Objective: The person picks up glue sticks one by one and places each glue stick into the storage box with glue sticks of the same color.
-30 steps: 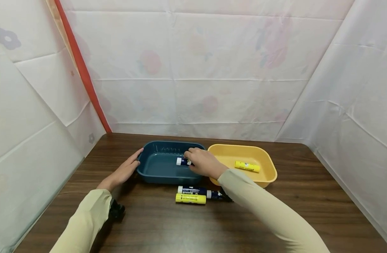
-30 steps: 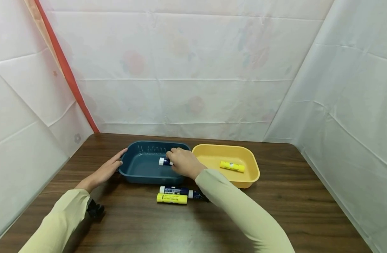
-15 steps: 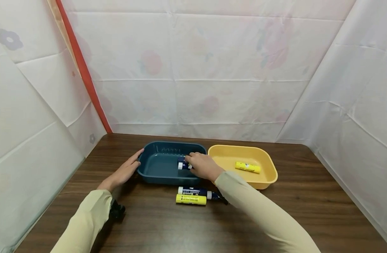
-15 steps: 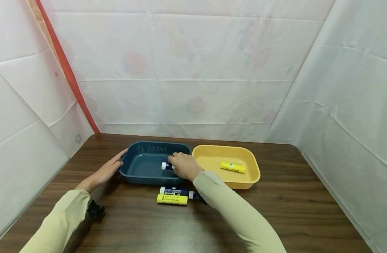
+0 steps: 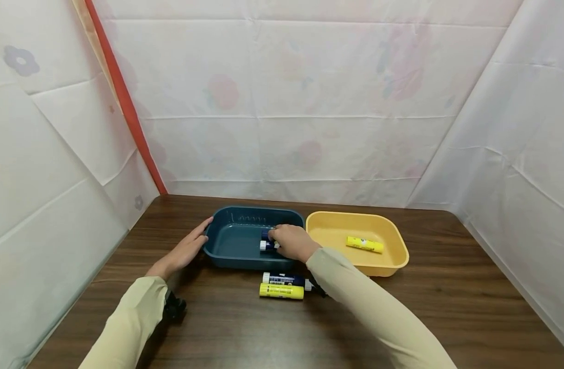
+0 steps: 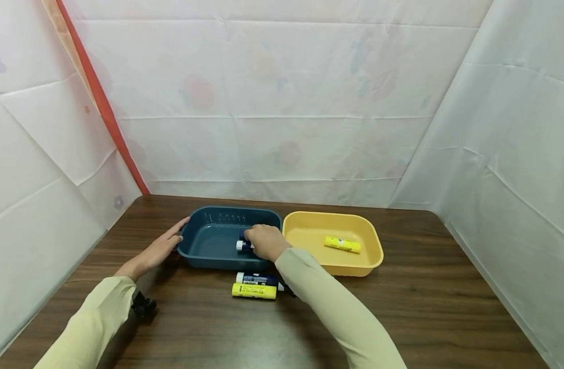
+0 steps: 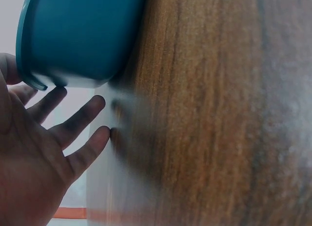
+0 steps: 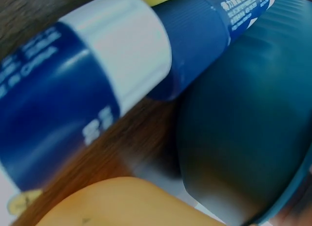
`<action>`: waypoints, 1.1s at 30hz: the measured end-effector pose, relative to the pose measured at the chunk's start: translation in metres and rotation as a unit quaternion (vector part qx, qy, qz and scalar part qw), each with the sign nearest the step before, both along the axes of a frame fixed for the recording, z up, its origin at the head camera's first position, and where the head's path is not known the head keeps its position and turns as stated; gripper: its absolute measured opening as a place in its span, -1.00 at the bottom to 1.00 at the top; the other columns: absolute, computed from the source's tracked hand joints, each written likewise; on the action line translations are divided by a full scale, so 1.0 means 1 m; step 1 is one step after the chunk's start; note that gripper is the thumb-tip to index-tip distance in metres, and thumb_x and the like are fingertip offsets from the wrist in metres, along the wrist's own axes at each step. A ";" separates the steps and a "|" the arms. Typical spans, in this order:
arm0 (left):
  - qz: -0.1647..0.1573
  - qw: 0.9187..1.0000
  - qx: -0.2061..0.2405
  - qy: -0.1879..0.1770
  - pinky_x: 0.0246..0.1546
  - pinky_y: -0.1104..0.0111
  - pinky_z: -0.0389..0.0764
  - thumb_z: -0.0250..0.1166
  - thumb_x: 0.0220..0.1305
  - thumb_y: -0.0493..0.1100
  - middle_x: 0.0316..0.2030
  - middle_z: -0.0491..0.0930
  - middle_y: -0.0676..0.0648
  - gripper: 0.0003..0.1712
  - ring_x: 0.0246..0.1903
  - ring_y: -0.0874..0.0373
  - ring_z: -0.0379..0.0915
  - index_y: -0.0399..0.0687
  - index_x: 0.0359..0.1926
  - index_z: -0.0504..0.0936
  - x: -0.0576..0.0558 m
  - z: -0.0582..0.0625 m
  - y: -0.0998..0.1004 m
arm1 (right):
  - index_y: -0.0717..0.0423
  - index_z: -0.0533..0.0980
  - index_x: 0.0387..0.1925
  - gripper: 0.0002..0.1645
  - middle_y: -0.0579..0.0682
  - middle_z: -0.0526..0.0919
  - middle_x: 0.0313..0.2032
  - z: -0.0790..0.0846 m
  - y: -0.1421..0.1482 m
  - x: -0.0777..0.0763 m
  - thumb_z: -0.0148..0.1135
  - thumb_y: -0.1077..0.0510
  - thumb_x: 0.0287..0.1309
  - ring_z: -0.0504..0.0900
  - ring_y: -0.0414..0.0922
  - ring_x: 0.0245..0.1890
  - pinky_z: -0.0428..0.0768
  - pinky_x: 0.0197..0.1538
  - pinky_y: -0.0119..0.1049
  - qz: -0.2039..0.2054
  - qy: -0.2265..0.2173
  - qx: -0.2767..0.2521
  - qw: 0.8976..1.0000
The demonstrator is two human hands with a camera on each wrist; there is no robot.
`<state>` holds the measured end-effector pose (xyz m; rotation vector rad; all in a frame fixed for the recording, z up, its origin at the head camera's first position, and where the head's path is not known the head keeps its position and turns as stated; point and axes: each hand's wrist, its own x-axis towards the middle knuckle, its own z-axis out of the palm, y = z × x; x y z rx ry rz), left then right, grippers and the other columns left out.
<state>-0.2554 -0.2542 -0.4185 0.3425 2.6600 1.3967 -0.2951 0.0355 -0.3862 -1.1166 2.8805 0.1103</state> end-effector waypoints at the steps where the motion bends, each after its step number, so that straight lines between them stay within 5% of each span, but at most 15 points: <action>1: -0.002 1.000 -0.001 0.001 0.26 -0.24 -0.14 -0.24 0.48 -0.15 0.46 -0.22 -0.30 -0.35 0.40 -0.30 -0.31 -0.08 0.51 -0.17 0.000 0.000 0.001 | 0.00 0.59 0.02 -0.65 -0.09 0.63 -0.12 0.000 0.000 0.000 0.31 0.11 0.17 0.58 -0.22 -0.19 0.57 -0.09 -0.36 0.000 0.000 0.000 1.000; 22: -0.003 1.000 0.002 -0.008 0.27 -0.24 -0.16 -0.25 0.49 -0.16 0.46 -0.22 -0.29 -0.35 0.41 -0.29 -0.31 -0.06 0.51 -0.18 -0.001 0.001 0.001 | 0.03 0.59 0.00 -0.67 -0.06 0.64 -0.14 0.001 0.001 0.001 0.30 0.12 0.18 0.59 -0.20 -0.19 0.58 -0.13 -0.35 -0.009 0.008 -0.006 1.000; 33: 0.001 1.000 -0.003 0.005 0.27 -0.23 -0.14 -0.23 0.47 -0.19 0.46 -0.20 -0.29 -0.35 0.40 -0.28 -0.30 -0.10 0.51 -0.16 0.000 -0.001 -0.001 | 0.04 0.61 -0.04 -0.70 -0.06 0.62 -0.19 0.017 0.012 0.013 0.28 0.14 0.17 0.58 -0.17 -0.22 0.58 -0.19 -0.35 0.036 0.042 -0.046 0.997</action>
